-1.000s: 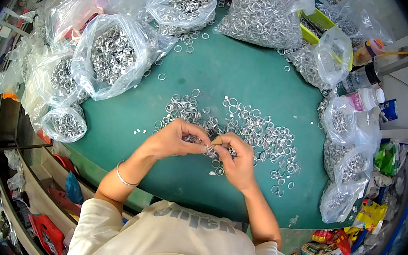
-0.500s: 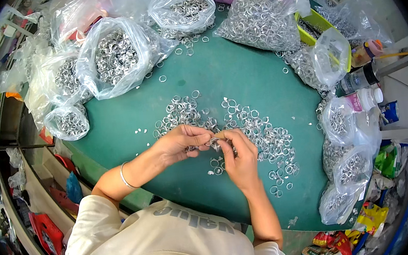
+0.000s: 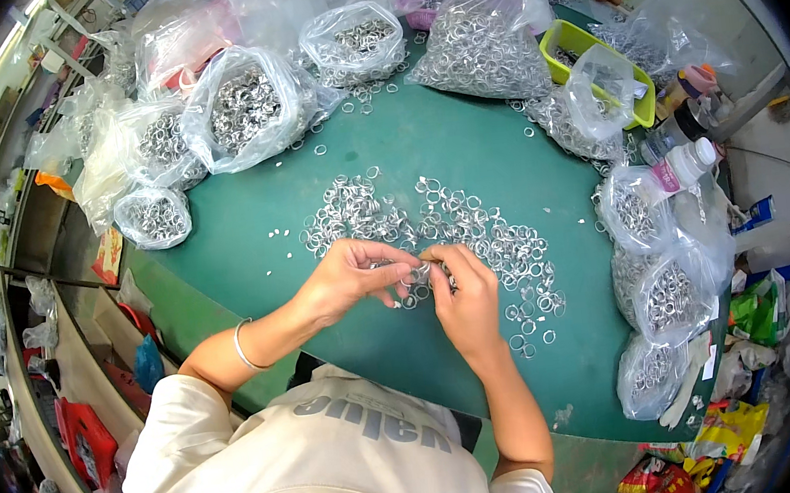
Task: The person sorts small metal rings on a table and connects them by hand, moving them between piles and into plastic bags.
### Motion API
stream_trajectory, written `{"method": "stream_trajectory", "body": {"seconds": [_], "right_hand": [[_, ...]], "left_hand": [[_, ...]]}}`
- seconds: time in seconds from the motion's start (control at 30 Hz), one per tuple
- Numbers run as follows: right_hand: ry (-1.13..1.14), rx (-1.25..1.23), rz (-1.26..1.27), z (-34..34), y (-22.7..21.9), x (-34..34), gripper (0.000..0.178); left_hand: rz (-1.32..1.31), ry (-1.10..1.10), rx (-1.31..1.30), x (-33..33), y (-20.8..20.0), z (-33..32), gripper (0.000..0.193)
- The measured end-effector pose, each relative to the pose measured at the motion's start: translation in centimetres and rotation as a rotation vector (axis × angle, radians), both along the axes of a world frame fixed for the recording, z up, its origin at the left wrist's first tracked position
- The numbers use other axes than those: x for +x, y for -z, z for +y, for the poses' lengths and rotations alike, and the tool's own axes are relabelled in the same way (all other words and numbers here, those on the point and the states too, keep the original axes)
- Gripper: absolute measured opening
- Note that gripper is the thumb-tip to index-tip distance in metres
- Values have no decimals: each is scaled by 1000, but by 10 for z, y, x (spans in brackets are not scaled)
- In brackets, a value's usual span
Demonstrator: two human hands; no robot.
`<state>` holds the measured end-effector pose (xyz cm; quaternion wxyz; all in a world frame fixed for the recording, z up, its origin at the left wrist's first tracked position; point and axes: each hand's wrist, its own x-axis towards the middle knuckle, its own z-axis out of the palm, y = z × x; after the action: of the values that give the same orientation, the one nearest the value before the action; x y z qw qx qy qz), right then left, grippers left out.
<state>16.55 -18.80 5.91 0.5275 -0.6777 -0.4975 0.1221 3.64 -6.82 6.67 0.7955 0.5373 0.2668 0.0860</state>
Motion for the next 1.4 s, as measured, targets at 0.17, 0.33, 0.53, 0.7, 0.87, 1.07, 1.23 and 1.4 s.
{"method": "stream_trajectory", "body": {"seconds": [0.17, 0.33, 0.53, 0.7, 0.87, 1.07, 1.23, 1.4], "right_hand": [[-153, -68, 51, -16, 6, 12, 16], [-198, -92, 532, -18, 10, 11, 11], [-322, 79, -244, -29, 12, 13, 11], [-138, 82, 6, -39, 18, 3, 12], [-136, 24, 99, -47, 16, 10, 11], [-1, 340, -228, -44, 35, 8, 14], [115, 305, -468, -43, 33, 6, 20], [95, 369, -553, -42, 39, 2, 20]], "left_hand": [[-27, -131, -175, -6, 4, -23, 21], [-53, -221, -552, -11, 18, -34, 21], [-82, -293, -530, -16, 30, -51, 18], [-176, -271, -455, -11, 23, -63, 18], [-159, -216, -428, -4, 30, -62, 21], [-158, -301, -751, 6, 34, -64, 25], [-250, -173, -407, 4, 28, -64, 29], [-244, -226, -174, 4, 29, -67, 28]]}}
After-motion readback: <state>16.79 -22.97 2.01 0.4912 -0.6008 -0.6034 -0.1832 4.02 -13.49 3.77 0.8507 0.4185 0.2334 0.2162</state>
